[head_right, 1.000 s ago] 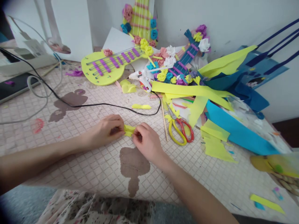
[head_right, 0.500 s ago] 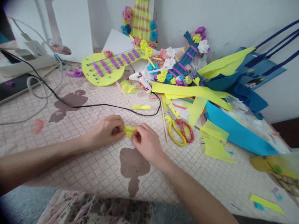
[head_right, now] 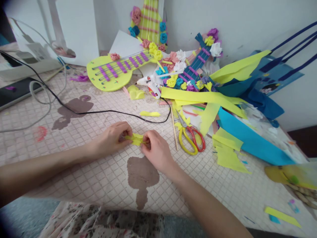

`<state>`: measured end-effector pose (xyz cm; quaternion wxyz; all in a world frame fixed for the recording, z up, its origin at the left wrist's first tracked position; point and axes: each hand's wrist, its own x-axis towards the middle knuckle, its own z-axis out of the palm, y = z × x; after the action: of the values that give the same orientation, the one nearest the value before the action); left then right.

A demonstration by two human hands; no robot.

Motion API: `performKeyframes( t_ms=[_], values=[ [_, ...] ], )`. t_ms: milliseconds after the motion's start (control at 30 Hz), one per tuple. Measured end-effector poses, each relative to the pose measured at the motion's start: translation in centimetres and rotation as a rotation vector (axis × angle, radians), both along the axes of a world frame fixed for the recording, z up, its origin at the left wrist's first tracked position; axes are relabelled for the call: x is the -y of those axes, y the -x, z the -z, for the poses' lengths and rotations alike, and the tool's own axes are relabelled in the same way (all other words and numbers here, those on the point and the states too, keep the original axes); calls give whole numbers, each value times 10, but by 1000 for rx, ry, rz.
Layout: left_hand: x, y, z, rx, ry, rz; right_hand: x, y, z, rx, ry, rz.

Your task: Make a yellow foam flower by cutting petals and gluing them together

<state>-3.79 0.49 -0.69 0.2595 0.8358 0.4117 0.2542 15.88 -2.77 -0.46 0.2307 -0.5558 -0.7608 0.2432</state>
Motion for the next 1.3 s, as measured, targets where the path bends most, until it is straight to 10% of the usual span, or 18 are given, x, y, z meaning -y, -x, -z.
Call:
performKeyframes(
  t_ms=[1300],
  values=[
    [-2,3,-2,-1,13,115,0,-11,2,139,-151,-209]
  ],
)
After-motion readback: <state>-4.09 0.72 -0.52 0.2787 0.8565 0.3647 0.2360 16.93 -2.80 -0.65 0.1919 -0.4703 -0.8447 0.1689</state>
